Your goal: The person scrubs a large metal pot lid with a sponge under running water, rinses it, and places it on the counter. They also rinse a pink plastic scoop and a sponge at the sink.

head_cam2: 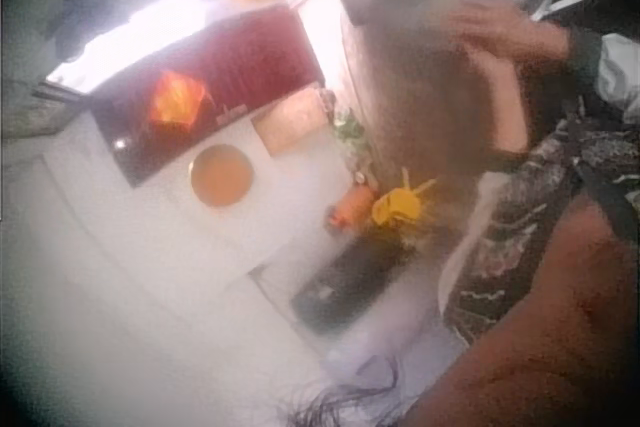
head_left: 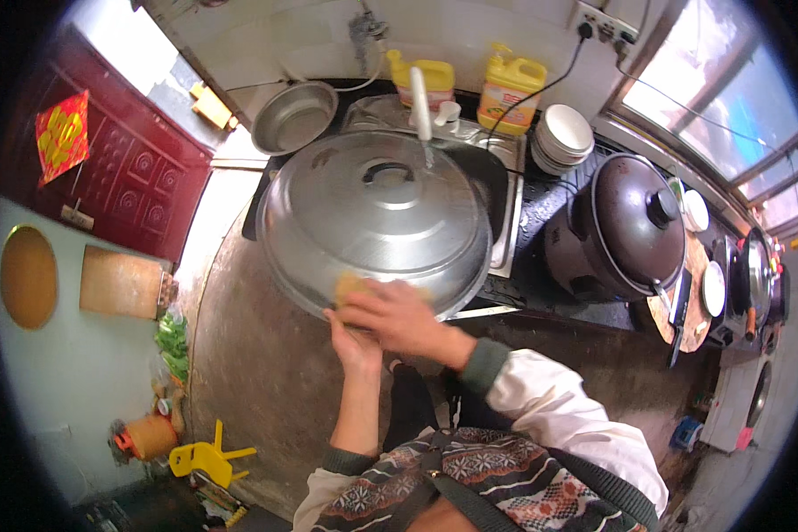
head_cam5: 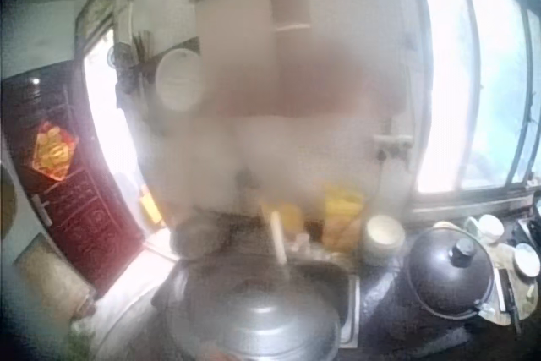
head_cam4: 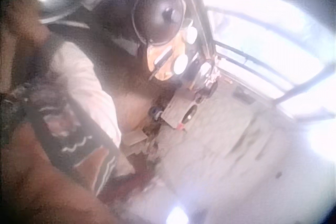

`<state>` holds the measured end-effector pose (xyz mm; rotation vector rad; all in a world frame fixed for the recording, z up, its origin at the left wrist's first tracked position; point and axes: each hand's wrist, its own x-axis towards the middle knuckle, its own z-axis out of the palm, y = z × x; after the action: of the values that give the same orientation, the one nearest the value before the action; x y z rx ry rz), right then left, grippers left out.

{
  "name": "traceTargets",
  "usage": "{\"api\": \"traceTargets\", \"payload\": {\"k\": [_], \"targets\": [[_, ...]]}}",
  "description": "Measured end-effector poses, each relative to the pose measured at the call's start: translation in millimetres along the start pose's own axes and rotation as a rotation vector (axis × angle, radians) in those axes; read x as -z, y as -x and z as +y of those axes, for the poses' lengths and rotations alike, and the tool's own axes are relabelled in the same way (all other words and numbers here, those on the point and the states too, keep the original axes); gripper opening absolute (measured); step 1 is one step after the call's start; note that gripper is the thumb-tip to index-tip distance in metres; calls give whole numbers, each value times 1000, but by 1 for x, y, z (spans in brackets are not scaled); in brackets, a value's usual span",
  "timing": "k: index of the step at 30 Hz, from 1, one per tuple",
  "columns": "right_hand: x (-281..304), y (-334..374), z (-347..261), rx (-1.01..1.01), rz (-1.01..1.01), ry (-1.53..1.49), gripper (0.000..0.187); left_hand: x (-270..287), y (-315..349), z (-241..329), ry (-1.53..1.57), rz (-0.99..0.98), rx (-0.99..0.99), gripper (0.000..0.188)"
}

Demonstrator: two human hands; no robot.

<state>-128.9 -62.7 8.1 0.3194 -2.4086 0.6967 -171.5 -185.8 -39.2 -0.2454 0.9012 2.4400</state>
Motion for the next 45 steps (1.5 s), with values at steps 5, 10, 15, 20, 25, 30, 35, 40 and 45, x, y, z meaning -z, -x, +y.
{"api": "traceTargets", "payload": {"k": [5, 10, 15, 20, 25, 30, 35, 40, 45], "targets": [[34, 54, 161, -604, 140, 182, 37, 10, -4, 13, 117, 175, 27, 67], [-11, -37, 112, -379, 100, 69, 38, 9, -9, 7, 132, 223, 31, 69], [-69, -129, 51, -109, -175, 103, 35, 9, -9, 1, 127, 263, 141, 72], [-69, -42, -15, 209, -279, 249, 55, 43, -25, -1, 165, 113, -78, 65], [5, 77, 4, 89, -308, 249, 55, 29, -31, 6, 135, 375, 49, 61], [18, 72, 28, -93, -145, 250, 50, 30, -35, 4, 45, 536, -23, 68], [-19, -55, 83, 50, -315, 88, 46, 22, -27, 12, 52, 585, 10, 70], [-19, -78, 82, -196, -295, 296, 52, 65, -38, 2, 9, 663, -40, 73], [-68, -96, 8, 255, -461, -1, 51, 48, -36, 11, 4, 629, -147, 75]]}}
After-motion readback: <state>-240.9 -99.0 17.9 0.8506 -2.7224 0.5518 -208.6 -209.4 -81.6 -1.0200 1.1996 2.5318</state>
